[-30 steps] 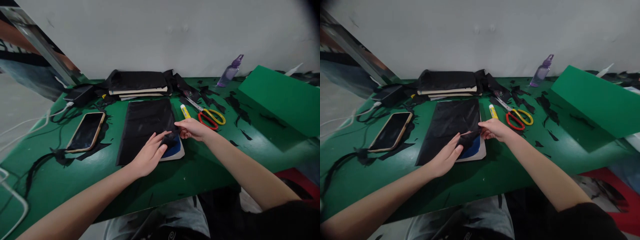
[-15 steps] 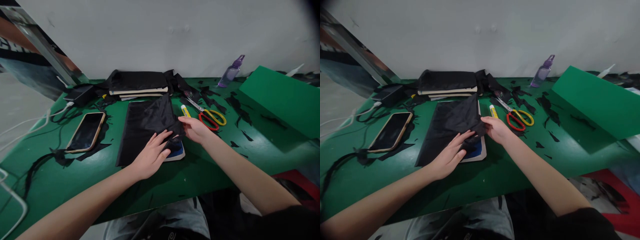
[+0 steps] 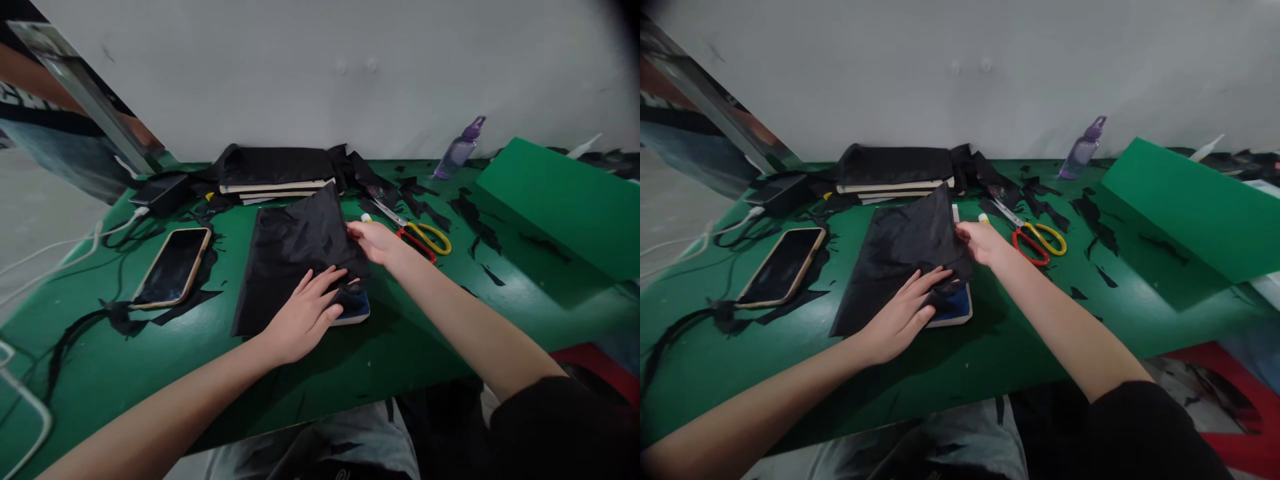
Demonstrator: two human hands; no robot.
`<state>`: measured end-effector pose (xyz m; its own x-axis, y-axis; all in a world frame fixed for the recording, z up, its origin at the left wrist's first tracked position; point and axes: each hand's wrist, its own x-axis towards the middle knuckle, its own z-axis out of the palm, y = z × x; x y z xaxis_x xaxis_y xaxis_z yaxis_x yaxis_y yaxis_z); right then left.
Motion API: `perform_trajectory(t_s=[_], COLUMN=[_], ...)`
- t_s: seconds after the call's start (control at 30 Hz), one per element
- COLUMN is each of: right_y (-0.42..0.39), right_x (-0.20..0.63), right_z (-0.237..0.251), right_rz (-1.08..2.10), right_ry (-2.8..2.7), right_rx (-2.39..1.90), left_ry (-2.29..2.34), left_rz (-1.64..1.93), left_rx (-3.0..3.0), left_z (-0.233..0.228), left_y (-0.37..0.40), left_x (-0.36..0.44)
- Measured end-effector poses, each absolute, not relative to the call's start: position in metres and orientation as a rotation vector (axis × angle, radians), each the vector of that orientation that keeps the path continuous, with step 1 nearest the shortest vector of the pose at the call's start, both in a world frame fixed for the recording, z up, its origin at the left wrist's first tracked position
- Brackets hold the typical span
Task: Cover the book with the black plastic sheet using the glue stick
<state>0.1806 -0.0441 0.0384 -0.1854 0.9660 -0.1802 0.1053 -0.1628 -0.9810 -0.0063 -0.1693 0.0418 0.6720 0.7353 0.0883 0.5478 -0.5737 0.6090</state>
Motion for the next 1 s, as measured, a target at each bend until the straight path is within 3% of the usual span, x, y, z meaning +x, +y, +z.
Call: perform_trajectory(t_s=[0.23, 0.37, 1.0], right_y=[-0.034, -0.032, -0.024], right_x=[0.175, 0.175, 0.183], right_z=[0.047, 0.051, 0.032], right_rz=[1.844, 1.918, 1.592], right_ry=[-1.133, -1.036, -0.757], right_rx=[-1.193, -1.162, -1.292], left_ry=[0.984, 0.992, 1.009], left_rz=[0.467, 0.456, 0.418], left_rx=[2.334, 2.330, 2.355], left_z=[0.042, 0.042, 0.042], left_y=[-0.169, -0.169, -0.169], left_x=[-0.007, -0.007, -0.007])
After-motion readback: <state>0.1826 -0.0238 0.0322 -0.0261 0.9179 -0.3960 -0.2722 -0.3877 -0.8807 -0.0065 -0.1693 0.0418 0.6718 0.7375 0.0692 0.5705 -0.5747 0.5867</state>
